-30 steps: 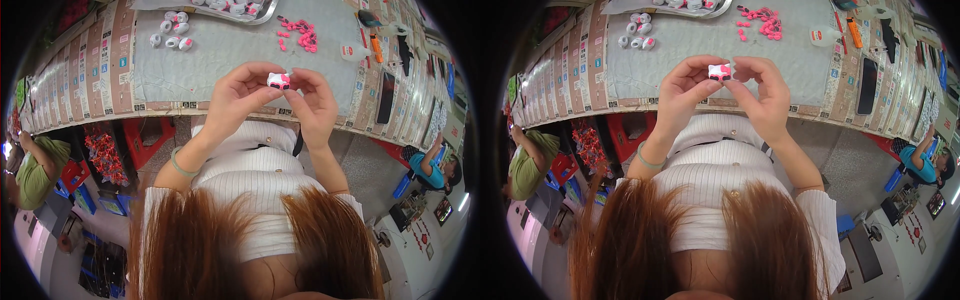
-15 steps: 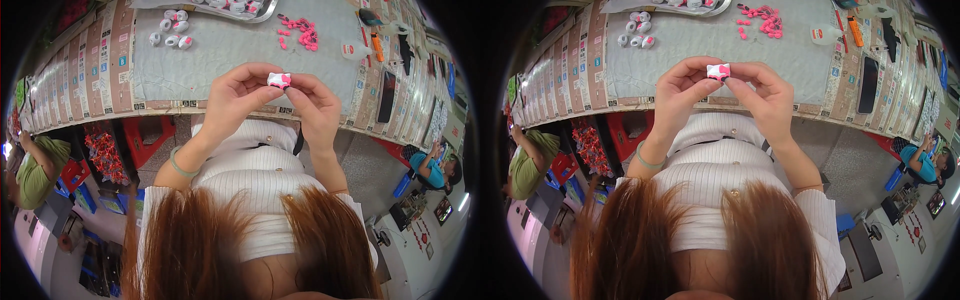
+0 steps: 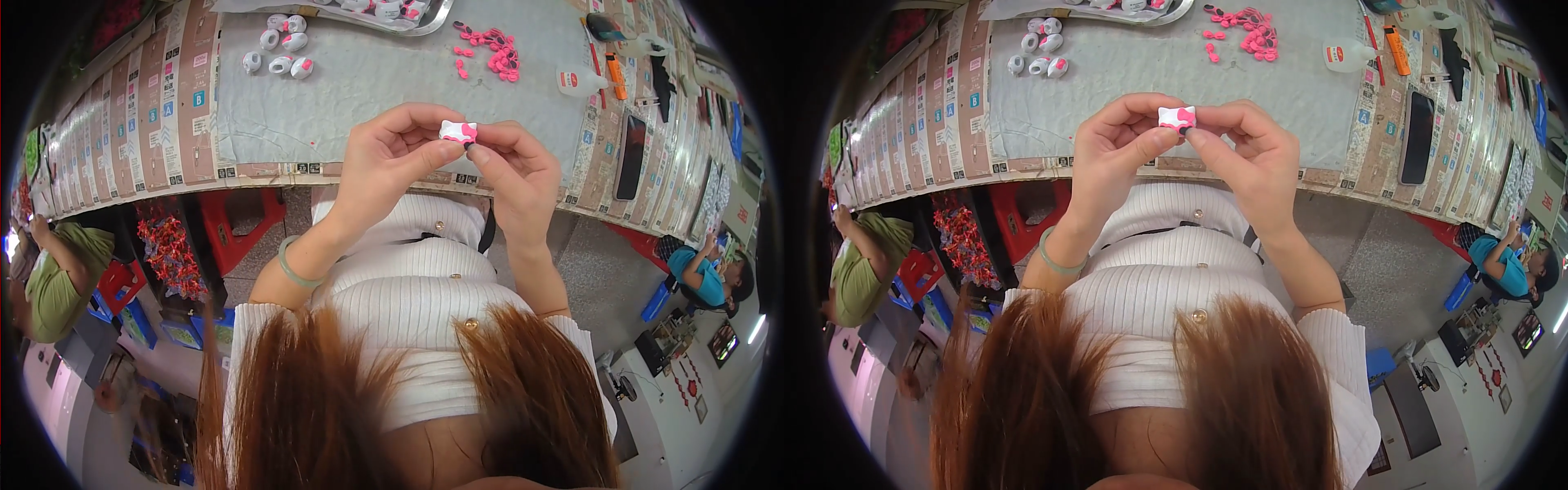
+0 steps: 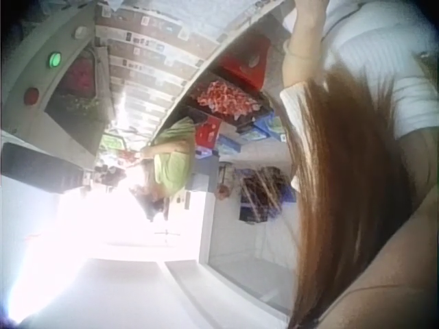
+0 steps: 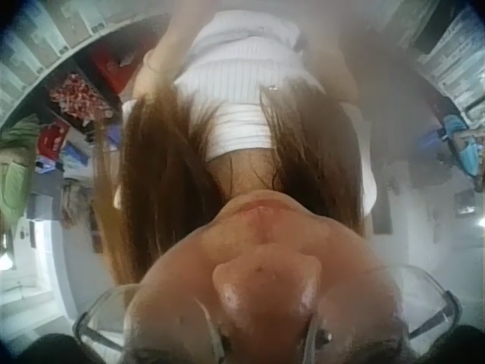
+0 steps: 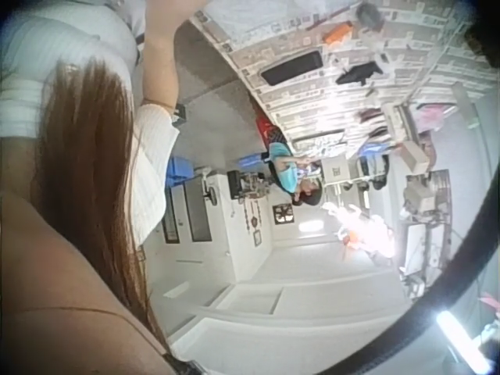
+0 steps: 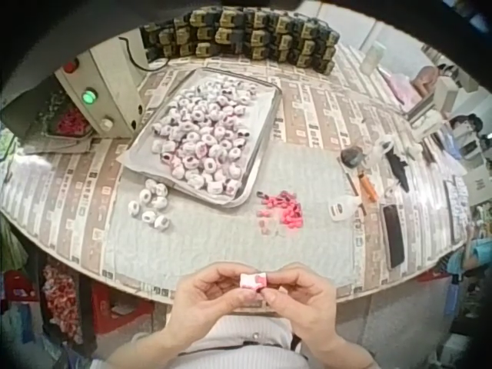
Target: The person assembles small plastic cat-shaped toy heads by gluing pink bows and other plastic components onto them with a glue bottle and a small assembly tool at a factory workbench.
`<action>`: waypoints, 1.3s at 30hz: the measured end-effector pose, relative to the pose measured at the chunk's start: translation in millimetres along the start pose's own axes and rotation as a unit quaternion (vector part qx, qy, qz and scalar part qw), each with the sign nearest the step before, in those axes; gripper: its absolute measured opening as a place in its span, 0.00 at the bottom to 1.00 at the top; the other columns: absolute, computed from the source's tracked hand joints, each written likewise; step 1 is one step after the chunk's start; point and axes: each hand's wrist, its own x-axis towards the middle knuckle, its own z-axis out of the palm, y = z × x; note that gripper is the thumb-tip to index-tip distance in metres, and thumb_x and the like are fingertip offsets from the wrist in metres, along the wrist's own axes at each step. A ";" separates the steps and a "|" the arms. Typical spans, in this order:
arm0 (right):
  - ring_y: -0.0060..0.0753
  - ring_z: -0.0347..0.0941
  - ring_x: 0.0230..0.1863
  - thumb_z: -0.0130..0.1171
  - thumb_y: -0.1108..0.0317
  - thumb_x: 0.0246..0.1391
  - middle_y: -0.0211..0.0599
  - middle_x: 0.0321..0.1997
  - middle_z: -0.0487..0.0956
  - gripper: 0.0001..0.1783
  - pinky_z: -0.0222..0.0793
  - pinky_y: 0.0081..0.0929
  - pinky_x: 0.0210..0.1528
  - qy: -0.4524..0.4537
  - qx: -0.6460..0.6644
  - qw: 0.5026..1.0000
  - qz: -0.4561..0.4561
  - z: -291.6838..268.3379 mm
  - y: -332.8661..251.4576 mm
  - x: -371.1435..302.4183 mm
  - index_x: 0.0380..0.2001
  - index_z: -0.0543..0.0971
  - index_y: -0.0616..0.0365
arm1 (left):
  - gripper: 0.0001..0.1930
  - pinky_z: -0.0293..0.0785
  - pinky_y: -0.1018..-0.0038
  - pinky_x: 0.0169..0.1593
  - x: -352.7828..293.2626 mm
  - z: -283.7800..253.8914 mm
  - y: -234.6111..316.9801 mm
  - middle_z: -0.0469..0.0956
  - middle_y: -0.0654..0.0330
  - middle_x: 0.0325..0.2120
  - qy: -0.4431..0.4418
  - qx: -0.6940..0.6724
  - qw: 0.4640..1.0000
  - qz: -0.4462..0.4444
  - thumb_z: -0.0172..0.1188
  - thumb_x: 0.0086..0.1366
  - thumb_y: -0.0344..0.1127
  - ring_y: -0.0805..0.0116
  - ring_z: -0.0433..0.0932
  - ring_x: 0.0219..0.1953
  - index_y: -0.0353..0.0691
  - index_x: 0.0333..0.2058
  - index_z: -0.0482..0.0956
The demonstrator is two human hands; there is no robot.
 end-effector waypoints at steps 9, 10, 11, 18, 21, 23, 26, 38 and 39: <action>0.17 0.69 0.35 0.53 0.76 0.47 0.33 0.33 0.75 0.08 0.64 0.16 0.36 -0.012 -0.112 0.994 0.007 -2.2 2.2 11.6 0.33 0.72 0.65 | 0.20 0.71 0.76 0.39 2.7 2.1 -13.7 0.74 0.54 0.32 0.016 0.213 0.969 0.125 0.58 0.51 0.23 0.70 0.74 0.34 0.33 0.43 0.63; 0.17 0.69 0.35 0.53 0.75 0.47 0.32 0.33 0.75 0.08 0.65 0.16 0.35 -0.026 -0.239 0.970 -0.028 -4.0 3.7 12.9 0.33 0.72 0.65 | 0.20 0.71 0.76 0.39 1.4 1.2 -15.5 0.74 0.53 0.32 0.015 0.237 0.962 0.135 0.58 0.50 0.23 0.69 0.75 0.34 0.33 0.42 0.62; 0.17 0.69 0.35 0.53 0.75 0.47 0.32 0.33 0.75 0.08 0.65 0.16 0.35 -0.025 -0.239 0.970 -0.028 -6.4 1.9 14.3 0.33 0.72 0.65 | 0.19 0.71 0.76 0.39 0.6 0.5 -16.1 0.74 0.53 0.32 0.015 0.261 0.954 0.145 0.58 0.50 0.24 0.69 0.75 0.34 0.34 0.41 0.62; 0.18 0.70 0.28 0.54 0.73 0.46 0.31 0.27 0.75 0.08 0.65 0.16 0.33 -0.018 -0.098 0.992 0.073 -9.1 -5.5 18.6 0.32 0.73 0.64 | 0.19 0.71 0.76 0.39 0.9 0.6 -12.6 0.74 0.54 0.32 -0.004 0.151 0.986 0.070 0.59 0.50 0.24 0.70 0.74 0.35 0.34 0.40 0.63; 0.18 0.70 0.28 0.54 0.73 0.47 0.31 0.27 0.75 0.09 0.66 0.16 0.33 -0.046 -0.169 0.984 0.042 -8.0 -3.5 17.6 0.32 0.73 0.65 | 0.18 0.71 0.76 0.38 -0.2 0.6 -17.7 0.73 0.54 0.32 -0.003 0.186 0.978 0.090 0.58 0.50 0.24 0.70 0.74 0.35 0.33 0.39 0.63; 0.17 0.70 0.29 0.53 0.73 0.47 0.31 0.27 0.75 0.09 0.66 0.17 0.33 -0.068 -0.188 0.978 0.060 -10.2 -3.7 20.0 0.33 0.73 0.65 | 0.17 0.71 0.76 0.38 -1.3 -0.6 -20.3 0.74 0.55 0.31 0.018 0.212 0.973 0.090 0.58 0.50 0.24 0.70 0.74 0.35 0.34 0.39 0.64; 0.17 0.70 0.28 0.54 0.72 0.46 0.30 0.27 0.75 0.09 0.66 0.17 0.33 -0.053 -0.088 0.989 0.111 -13.5 -5.2 21.3 0.32 0.73 0.65 | 0.18 0.71 0.77 0.38 -1.1 -2.2 -13.8 0.73 0.56 0.31 0.009 0.166 0.984 0.061 0.59 0.50 0.25 0.71 0.74 0.35 0.34 0.40 0.64; 0.20 0.69 0.27 0.47 0.73 0.52 0.33 0.28 0.74 0.08 0.65 0.16 0.33 -0.052 -0.014 0.999 -0.007 -31.9 -2.5 13.0 0.35 0.72 0.65 | 0.17 0.69 0.82 0.39 0.7 -0.9 0.9 0.72 0.62 0.33 -0.006 0.022 1.000 -0.008 0.54 0.53 0.22 0.78 0.71 0.36 0.34 0.44 0.68; 0.20 0.69 0.27 0.47 0.73 0.52 0.33 0.28 0.74 0.08 0.65 0.16 0.33 -0.053 -0.014 0.998 -0.007 -32.8 0.3 9.7 0.35 0.72 0.65 | 0.17 0.69 0.82 0.39 0.6 -2.0 2.0 0.72 0.62 0.33 -0.005 0.022 1.000 -0.007 0.54 0.53 0.22 0.78 0.71 0.36 0.34 0.44 0.68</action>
